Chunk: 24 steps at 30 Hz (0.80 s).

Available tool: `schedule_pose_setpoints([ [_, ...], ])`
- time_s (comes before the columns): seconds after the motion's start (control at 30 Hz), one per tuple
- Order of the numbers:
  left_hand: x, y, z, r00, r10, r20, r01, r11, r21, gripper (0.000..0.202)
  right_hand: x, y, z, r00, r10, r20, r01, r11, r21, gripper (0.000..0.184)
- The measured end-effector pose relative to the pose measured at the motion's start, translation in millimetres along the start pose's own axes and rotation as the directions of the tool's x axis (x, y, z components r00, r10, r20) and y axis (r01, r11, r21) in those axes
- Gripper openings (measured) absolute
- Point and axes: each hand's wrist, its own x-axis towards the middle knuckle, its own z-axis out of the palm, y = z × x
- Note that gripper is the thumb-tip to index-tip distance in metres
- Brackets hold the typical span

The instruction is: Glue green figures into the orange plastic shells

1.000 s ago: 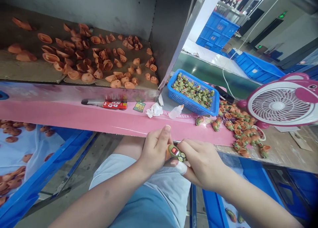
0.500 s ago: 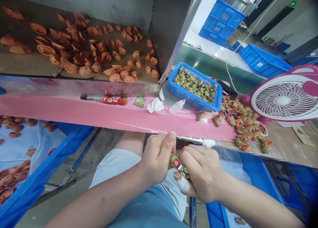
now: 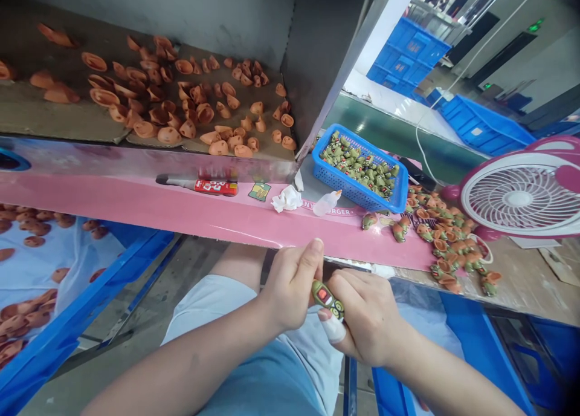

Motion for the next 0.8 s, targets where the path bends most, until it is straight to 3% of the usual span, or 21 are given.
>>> schedule_pose_setpoints([
  [0.33, 13.3, -21.2, 1.2, 0.997, -0.077, -0.008, 0.077, 0.996, -0.035, 0.049, -3.0, 11.8, 19.6, 0.991, 0.124, 0.059, -0.128, 0.989, 0.072, 0.027],
  [0.53, 11.0, -18.8, 0.1, 0.995, -0.103, -0.004, 0.103, 0.995, -0.018, 0.048, -7.7, 8.4, 24.7, 0.990, 0.126, 0.061, -0.133, 0.981, 0.140, 0.024],
  [0.67, 2.8, -8.9, -5.6, 0.998, -0.053, 0.036, 0.050, 0.996, 0.073, 0.050, -5.8, -0.7, 19.0, 0.998, 0.066, -0.005, -0.065, 0.993, 0.097, 0.028],
  [0.8, -6.8, -1.0, -11.3, 0.993, 0.116, 0.029, -0.119, 0.983, 0.139, 0.050, -2.1, -9.3, 11.4, 0.998, -0.015, -0.066, 0.018, 0.999, 0.032, 0.035],
])
